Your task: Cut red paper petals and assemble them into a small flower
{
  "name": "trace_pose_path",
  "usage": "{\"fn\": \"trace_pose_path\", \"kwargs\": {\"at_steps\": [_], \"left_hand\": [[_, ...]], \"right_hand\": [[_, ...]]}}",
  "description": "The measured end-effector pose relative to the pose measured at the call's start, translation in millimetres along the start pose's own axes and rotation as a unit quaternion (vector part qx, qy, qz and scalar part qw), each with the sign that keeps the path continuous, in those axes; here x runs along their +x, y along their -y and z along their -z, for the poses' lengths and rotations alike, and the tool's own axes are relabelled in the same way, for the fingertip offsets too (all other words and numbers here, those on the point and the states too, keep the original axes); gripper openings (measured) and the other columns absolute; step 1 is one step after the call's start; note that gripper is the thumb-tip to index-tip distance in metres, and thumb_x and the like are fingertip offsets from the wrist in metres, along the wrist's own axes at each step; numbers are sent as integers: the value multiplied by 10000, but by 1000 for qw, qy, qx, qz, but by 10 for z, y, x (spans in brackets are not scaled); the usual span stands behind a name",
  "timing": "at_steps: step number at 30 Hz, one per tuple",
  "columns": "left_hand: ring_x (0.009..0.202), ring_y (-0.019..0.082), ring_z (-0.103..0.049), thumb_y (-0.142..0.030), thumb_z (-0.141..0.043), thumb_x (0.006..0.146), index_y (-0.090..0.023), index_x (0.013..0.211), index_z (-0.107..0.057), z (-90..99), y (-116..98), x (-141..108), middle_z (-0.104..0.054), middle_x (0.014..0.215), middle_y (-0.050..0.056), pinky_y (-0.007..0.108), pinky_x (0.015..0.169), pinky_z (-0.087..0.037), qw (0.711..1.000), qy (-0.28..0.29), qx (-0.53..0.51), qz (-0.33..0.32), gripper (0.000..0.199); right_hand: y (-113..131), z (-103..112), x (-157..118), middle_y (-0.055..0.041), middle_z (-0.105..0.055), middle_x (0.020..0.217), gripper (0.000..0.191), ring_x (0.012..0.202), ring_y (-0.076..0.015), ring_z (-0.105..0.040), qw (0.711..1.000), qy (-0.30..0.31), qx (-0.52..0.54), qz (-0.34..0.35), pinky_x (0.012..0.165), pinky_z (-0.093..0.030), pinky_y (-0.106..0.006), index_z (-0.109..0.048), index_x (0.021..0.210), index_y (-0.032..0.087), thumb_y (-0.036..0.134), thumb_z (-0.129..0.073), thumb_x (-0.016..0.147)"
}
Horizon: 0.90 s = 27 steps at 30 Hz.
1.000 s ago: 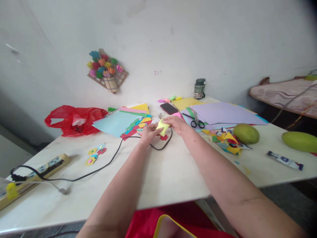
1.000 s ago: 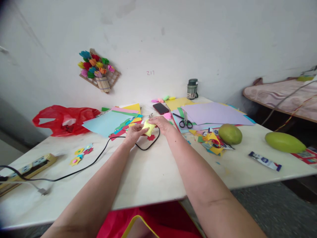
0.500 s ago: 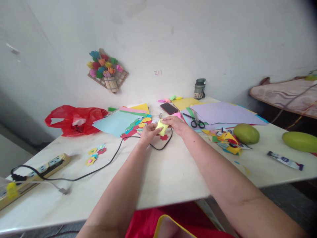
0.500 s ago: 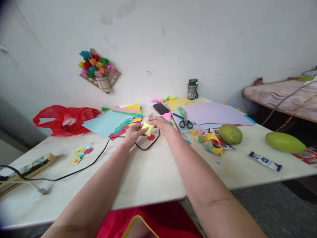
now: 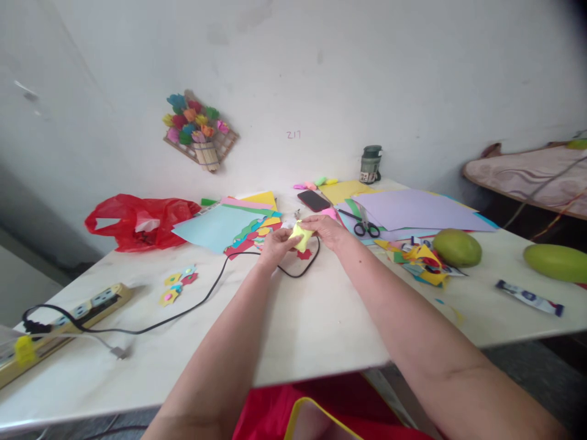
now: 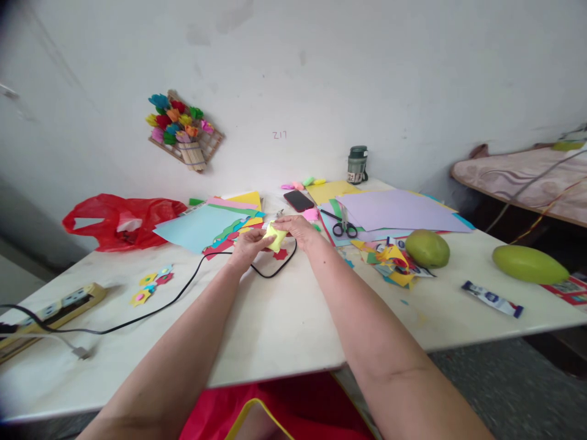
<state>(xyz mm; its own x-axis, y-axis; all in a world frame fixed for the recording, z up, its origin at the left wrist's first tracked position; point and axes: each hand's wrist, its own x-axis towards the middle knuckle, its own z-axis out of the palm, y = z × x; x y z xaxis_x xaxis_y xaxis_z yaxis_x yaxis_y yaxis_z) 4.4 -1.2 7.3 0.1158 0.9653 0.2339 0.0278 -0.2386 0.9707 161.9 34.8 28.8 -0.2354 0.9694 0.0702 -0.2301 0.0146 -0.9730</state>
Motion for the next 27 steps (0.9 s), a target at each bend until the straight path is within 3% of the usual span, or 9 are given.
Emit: {"fn": "trace_pose_path", "kwargs": {"at_steps": [16, 27], "left_hand": [[630, 156, -637, -457, -818, 570, -125, 736, -682, -1, -71, -63, -665, 688, 35, 280, 624, -542, 999, 29, -16, 8, 395], [617, 141, -628, -442, -824, 573, -107, 766, -687, 24, -50, -41, -669, 692, 41, 254, 597, -538, 999, 32, -39, 14, 410]], "right_hand": [[2, 24, -1, -38, -679, 644, 204, 653, -149, -591, 998, 35, 40, -26, 670, -459, -280, -722, 620, 143, 158, -843, 456], [-11, -33, 0, -16, -668, 637, 175, 646, -140, -588, 997, -3, 69, -40, 660, -454, -270, -688, 629, 154, 114, -807, 506]]}}
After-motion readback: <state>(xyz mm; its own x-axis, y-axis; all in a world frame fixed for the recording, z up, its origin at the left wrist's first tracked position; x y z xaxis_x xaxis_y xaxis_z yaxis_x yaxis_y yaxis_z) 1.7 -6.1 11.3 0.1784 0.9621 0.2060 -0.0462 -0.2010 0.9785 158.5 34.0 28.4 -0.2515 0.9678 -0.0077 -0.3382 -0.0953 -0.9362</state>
